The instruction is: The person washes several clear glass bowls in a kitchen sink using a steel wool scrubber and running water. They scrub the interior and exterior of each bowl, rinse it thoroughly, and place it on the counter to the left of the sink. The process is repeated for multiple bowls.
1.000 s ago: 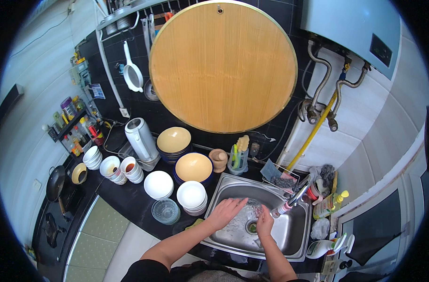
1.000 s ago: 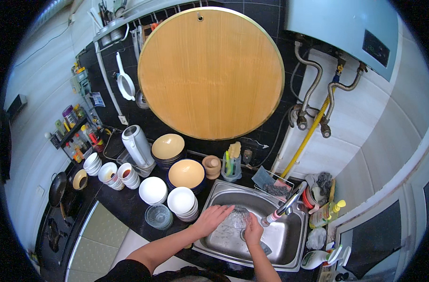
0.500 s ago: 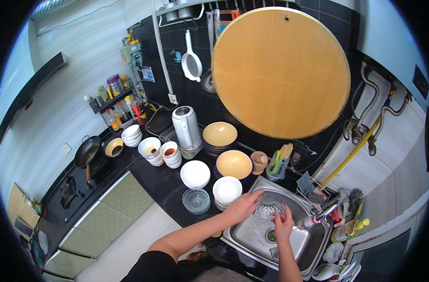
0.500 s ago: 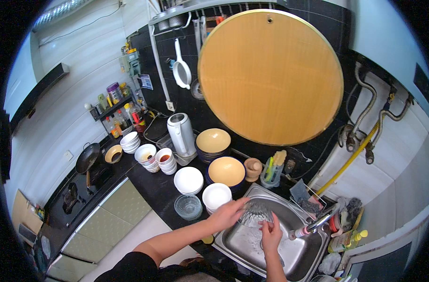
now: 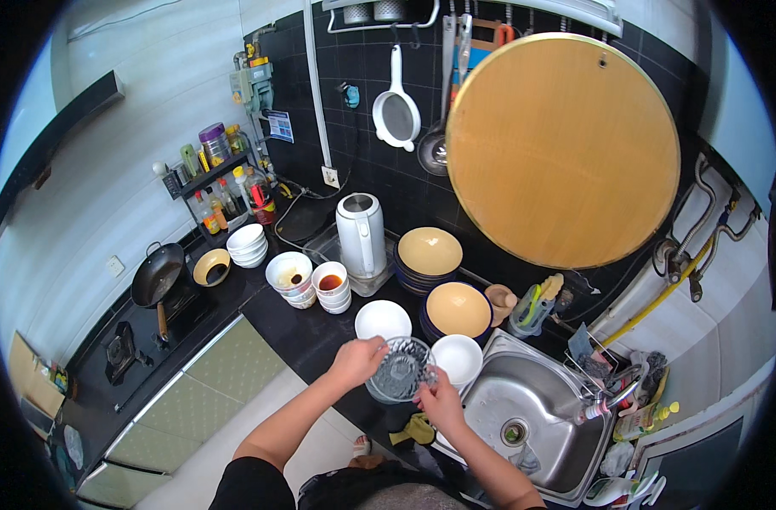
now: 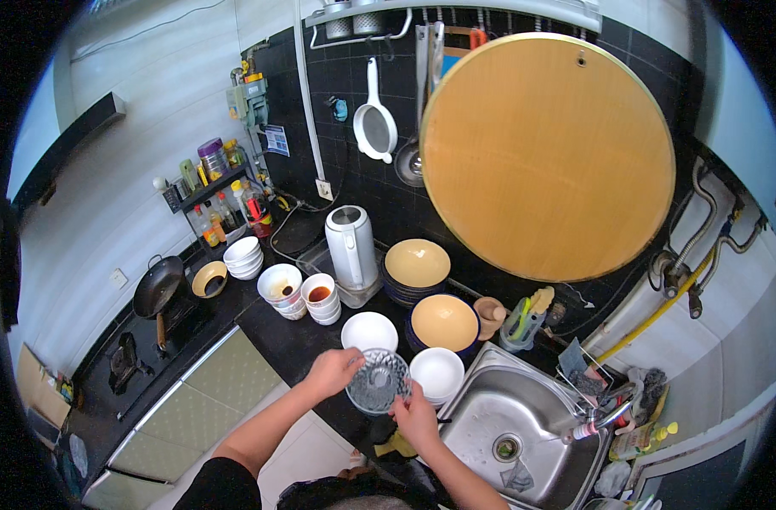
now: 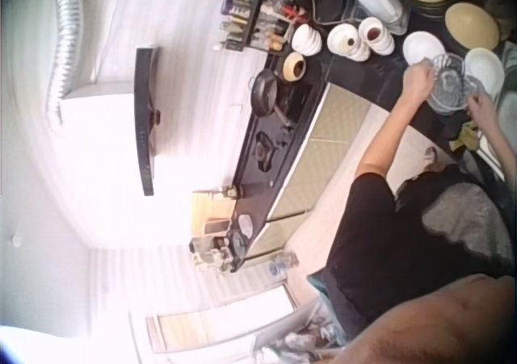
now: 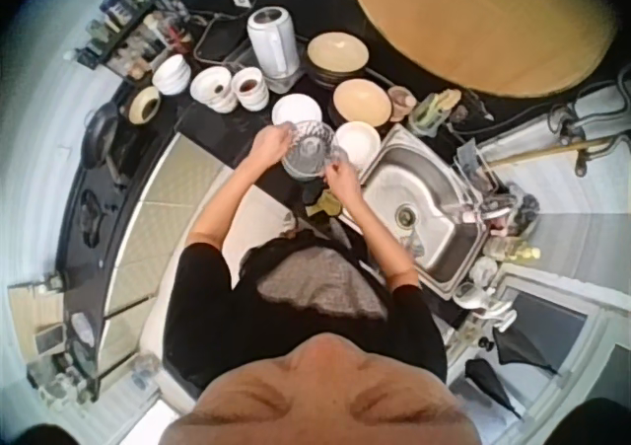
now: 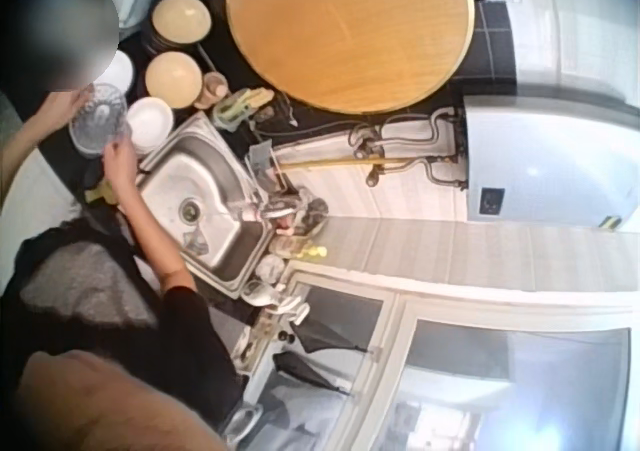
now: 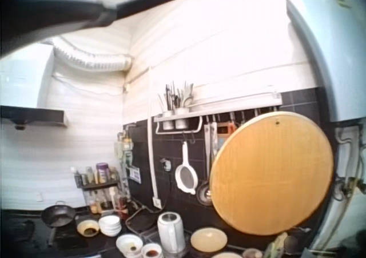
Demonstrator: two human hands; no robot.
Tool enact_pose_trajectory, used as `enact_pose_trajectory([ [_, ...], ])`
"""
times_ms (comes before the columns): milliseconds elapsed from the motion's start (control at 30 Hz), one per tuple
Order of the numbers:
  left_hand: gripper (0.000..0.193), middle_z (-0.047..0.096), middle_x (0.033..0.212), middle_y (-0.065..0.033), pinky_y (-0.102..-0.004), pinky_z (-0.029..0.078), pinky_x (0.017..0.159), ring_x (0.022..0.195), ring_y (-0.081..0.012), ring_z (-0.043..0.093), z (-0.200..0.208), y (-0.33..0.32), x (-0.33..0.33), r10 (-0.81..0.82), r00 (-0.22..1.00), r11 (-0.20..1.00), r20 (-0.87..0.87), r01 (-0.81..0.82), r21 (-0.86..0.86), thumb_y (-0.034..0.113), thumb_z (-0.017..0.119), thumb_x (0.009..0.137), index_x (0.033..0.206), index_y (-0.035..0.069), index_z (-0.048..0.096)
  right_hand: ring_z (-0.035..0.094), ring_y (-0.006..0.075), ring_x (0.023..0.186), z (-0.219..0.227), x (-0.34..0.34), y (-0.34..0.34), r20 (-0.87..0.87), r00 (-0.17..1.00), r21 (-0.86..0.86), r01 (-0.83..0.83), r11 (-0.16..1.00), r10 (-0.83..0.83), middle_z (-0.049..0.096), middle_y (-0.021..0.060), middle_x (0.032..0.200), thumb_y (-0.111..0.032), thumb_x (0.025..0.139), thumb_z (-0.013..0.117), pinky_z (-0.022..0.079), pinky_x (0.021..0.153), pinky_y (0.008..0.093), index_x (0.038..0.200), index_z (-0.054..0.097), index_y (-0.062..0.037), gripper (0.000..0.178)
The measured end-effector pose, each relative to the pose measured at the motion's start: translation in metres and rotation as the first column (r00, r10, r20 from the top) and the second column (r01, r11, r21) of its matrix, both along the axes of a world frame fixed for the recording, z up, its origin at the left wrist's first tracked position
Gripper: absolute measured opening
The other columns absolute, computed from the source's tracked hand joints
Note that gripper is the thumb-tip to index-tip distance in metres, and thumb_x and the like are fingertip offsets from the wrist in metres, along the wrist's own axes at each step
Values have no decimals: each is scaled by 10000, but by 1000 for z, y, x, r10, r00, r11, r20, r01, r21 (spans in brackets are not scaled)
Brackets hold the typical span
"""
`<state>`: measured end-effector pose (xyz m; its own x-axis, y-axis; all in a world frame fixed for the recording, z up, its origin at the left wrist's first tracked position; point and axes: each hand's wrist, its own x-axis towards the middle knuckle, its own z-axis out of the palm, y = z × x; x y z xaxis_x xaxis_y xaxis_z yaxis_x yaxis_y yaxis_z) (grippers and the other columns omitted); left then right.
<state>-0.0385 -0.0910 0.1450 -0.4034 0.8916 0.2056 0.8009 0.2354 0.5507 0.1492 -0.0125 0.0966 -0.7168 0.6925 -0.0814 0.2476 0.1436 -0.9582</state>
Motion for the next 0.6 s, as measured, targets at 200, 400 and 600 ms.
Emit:
enact_pose_trajectory([
  [200, 158, 588, 723, -175, -437, 452, 615, 710, -351, 571, -96, -13, -39, -21, 984, 993, 178, 42, -114, 184, 548, 765, 773, 26, 553, 595, 206, 543, -84, -38, -13, 265, 959, 125, 70, 990, -101, 603, 135, 633, -107, 780, 453, 464, 518, 314, 1206, 380, 25, 452],
  [400, 234, 569, 683, -188, -450, 446, 569, 679, -355, 573, -148, 1, -55, -169, 978, 978, 119, 182, -104, 150, 530, 762, 902, -20, 449, 602, 314, 623, -90, -53, -16, 419, 867, 344, 124, 931, -270, 596, 199, 679, -167, 721, 478, 471, 606, 403, 1164, 457, -13, 470],
  [600, 239, 568, 644, -196, -462, 444, 526, 629, -356, 582, -147, 4, -59, -169, 978, 971, 124, 187, -149, 60, 475, 719, 924, -52, 426, 586, 346, 652, -81, -65, -28, 491, 767, 484, 155, 861, -414, 597, 188, 695, -184, 716, 511, 467, 626, 435, 1092, 520, -61, 396],
])
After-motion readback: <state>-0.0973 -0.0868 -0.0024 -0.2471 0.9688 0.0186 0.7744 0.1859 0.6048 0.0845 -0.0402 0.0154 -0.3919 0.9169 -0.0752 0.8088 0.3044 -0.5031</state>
